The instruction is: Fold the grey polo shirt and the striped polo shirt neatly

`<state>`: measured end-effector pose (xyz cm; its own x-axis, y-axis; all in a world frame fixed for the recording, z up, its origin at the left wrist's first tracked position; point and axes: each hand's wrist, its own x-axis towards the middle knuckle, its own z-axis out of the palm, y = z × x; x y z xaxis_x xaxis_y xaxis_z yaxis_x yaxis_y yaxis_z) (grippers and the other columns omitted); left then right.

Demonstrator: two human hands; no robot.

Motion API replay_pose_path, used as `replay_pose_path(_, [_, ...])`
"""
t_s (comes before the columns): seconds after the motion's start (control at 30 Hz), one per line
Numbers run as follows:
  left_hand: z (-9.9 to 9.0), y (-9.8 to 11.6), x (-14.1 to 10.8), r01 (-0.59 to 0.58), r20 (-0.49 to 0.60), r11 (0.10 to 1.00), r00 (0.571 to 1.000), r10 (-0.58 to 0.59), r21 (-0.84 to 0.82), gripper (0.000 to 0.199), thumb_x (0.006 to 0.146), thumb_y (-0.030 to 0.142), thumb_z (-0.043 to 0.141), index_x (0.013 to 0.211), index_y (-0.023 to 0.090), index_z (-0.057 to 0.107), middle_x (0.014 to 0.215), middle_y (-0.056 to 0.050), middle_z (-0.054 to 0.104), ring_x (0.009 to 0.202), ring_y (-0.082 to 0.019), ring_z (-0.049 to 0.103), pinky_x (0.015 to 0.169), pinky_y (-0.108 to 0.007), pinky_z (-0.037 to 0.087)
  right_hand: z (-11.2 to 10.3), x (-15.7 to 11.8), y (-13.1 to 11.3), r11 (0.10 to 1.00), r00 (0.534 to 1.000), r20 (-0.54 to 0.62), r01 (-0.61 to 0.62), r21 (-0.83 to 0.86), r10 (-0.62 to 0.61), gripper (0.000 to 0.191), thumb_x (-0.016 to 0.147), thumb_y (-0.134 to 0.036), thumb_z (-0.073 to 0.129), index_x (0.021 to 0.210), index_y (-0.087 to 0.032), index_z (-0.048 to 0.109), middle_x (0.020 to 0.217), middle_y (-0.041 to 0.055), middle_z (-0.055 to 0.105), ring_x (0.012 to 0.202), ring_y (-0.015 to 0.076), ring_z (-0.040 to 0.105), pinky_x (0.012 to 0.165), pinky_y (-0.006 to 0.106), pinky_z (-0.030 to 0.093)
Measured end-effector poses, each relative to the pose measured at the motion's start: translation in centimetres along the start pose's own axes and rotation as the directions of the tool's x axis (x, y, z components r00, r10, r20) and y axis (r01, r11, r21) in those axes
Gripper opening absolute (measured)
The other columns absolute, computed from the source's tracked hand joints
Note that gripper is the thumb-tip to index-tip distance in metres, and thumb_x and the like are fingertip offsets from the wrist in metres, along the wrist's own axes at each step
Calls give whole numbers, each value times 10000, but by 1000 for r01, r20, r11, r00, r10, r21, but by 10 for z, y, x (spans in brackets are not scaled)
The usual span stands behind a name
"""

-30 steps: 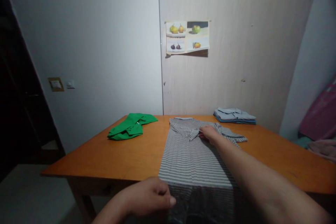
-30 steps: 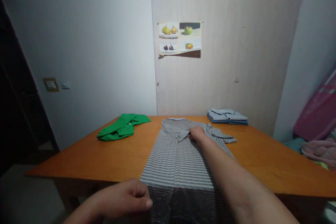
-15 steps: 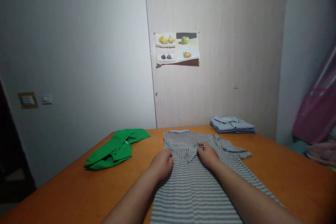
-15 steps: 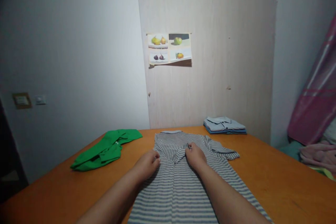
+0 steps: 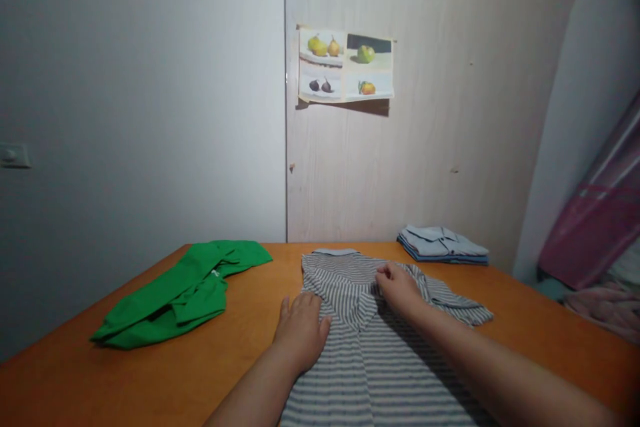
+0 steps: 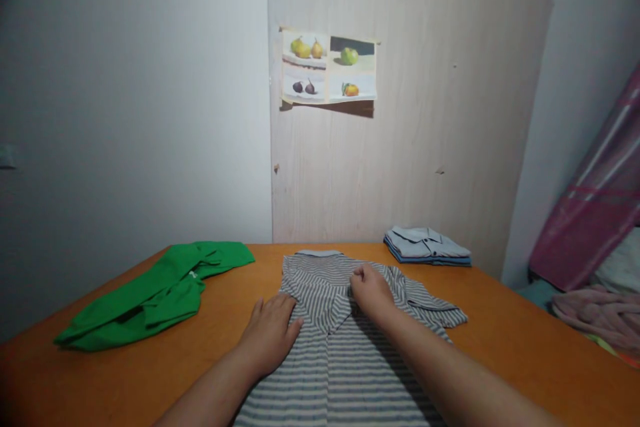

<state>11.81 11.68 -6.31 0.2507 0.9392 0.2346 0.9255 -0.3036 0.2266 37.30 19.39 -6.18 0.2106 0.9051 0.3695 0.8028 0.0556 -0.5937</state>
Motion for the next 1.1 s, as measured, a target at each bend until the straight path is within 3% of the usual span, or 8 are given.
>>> replay_pose_path(0.2, [1,1,-2,32,45,999,998,-32,-17,580,968,454,331,1426,155,525,1569,-159,419,1481,-321,313,1198,-660,61,36,37,-54,983,967,195,175,-56,-161,117,849,-230,573,783,-197,663,833,46,718,791,162,618,651,232,359])
replay_pose_path(0.37, [-1,4,-3,45,56,999,997,-44,-22,603,971,470,310,1448,159,509,1577,-157,402,1481,-326,318,1183,-697,-13,69,46,-76,973,940,304,200,-115,-157,126,787,-284,654,872,-203,701,919,75,737,857,193,642,677,242,379])
replay_pose_path(0.5, [0,4,-2,47,59,999,997,-45,-28,624,969,493,306,1450,152,507,1582,-162,389,1483,-327,312,1172,-707,-54,78,52,-78,968,915,383,200,-149,-130,205,680,-360,763,779,-193,697,841,84,727,792,216,641,645,259,380])
replay_pose_path(0.63, [6,1,-1,47,56,998,997,-45,-41,630,968,509,297,1457,170,504,1595,-153,367,1496,-327,286,1166,-711,-72,81,56,-77,967,894,417,229,-108,-165,99,696,-268,720,715,-190,661,738,33,695,706,169,599,593,237,343])
replay_pose_path(0.8, [7,2,-1,52,58,997,997,-49,-49,629,970,507,300,1464,173,503,1590,-165,372,1497,-329,282,1161,-705,-99,81,63,-73,981,925,358,172,-92,-128,80,796,-219,602,806,-169,664,789,56,697,722,159,592,572,229,334])
replay_pose_path(0.97, [5,3,-1,63,63,997,996,-60,-44,646,969,519,298,1477,172,496,1586,-166,376,1497,-335,283,1153,-700,-137,78,73,-63,986,920,386,119,-120,-64,61,656,-176,732,669,-196,676,632,59,656,726,221,635,588,260,389])
replay_pose_path(1.1, [7,3,-1,63,56,997,997,-61,-46,642,969,520,293,1477,186,499,1583,-160,385,1495,-344,284,1157,-697,-135,78,83,-67,986,932,357,114,-124,-62,115,617,-219,785,662,-203,680,650,72,670,768,246,654,624,270,428])
